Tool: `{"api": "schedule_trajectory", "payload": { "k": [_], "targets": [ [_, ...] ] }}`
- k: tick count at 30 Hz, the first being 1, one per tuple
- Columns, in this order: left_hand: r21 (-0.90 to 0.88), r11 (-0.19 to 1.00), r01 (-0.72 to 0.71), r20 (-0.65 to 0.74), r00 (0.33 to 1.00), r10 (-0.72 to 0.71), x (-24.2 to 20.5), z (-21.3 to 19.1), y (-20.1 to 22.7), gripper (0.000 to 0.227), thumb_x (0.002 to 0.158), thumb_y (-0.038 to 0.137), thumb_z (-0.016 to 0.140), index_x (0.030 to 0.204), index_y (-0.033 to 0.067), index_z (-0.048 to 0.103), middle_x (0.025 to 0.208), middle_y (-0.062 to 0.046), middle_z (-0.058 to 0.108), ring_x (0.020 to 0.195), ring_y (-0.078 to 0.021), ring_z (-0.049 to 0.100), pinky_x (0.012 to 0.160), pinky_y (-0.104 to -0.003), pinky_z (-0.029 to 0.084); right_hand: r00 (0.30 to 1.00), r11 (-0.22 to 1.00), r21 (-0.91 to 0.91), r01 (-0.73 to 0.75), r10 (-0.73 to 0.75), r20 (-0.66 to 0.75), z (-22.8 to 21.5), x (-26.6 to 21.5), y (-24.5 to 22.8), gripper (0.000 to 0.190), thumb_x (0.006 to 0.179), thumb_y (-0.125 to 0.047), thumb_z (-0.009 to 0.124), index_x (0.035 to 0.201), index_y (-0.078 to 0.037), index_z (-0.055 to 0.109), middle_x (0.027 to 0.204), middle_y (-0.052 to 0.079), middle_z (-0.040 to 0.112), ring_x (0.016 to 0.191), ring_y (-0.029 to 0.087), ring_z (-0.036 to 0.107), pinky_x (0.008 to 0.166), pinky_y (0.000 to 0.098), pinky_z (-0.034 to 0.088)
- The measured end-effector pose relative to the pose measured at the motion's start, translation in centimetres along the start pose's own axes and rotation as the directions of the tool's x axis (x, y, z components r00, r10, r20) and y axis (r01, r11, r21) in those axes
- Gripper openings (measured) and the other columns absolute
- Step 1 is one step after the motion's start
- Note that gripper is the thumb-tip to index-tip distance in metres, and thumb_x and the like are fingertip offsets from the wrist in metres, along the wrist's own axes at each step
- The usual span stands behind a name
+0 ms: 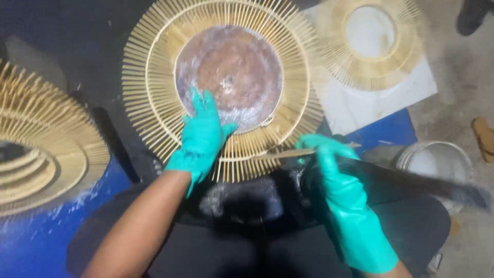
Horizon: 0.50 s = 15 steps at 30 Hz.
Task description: The recorder is assembling and inspecting circular bamboo furniture components, using a metal tool to secure or adjust the bamboo sticks.
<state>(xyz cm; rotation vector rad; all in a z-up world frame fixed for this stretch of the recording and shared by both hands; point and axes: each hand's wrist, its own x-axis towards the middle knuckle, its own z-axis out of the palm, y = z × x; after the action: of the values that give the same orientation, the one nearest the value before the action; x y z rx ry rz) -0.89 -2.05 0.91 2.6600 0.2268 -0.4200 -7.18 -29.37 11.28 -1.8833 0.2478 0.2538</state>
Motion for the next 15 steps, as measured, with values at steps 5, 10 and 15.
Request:
{"api": "schedule_trajectory", "payload": {
  "k": [5, 10, 15],
  "targets": [
    [-0.022, 0.997, -0.073, -0.075, 0.995, 0.072, 0.5, 1.4, -1.2, 0.114, 0.082, 0.05, 0.08, 0.157, -0.0047, 0.014, 0.164, -0.035, 0.007, 0.129, -0.0572, 0.049, 0.104, -0.065, 0.04, 0.992, 0.991, -0.052, 0.125, -0.125, 0.012, 0.2, 0.3, -1.9, 0.029, 0.104, -0.021, 0.061, 0.126, -0.004, 0.07, 0.117, 0.004, 0.071, 0.108, 0.013, 0.065, 0.097, 0.0269, 0.05],
    [-0.024, 1.0, -0.02, 0.056, 0.998, 0.021, 0.5, -0.1, -1.7, 0.113, 0.078, 0.047, 0.083, 0.158, 0.0009, 0.018, 0.167, -0.029, 0.004, 0.128, -0.054, 0.05, 0.108, -0.064, 0.039, 0.996, 0.994, 0.094, -0.055, 0.062, -0.068, -0.2, 0.3, -1.1, 0.028, 0.1, -0.019, 0.064, 0.124, -0.007, 0.073, 0.113, 0.005, 0.072, 0.087, 0.014, 0.059, 0.078, 0.0275, 0.049],
    [0.041, 0.998, -0.049, 0.016, 0.999, 0.048, 2.1, 2.0, -4.8, 0.101, 0.08, 0.039, 0.081, 0.159, 0.0088, 0.026, 0.167, -0.024, 0.008, 0.131, -0.0632, 0.039, 0.106, -0.062, 0.04, 0.997, 0.997, -0.037, 0.073, -0.072, 0.008, -2.8, 4.5, 0.4, 0.022, 0.098, -0.02, 0.065, 0.112, -0.005, 0.071, 0.1, 0.003, 0.073, 0.094, 0.014, 0.068, 0.089, 0.0273, 0.057]
  ]
}}
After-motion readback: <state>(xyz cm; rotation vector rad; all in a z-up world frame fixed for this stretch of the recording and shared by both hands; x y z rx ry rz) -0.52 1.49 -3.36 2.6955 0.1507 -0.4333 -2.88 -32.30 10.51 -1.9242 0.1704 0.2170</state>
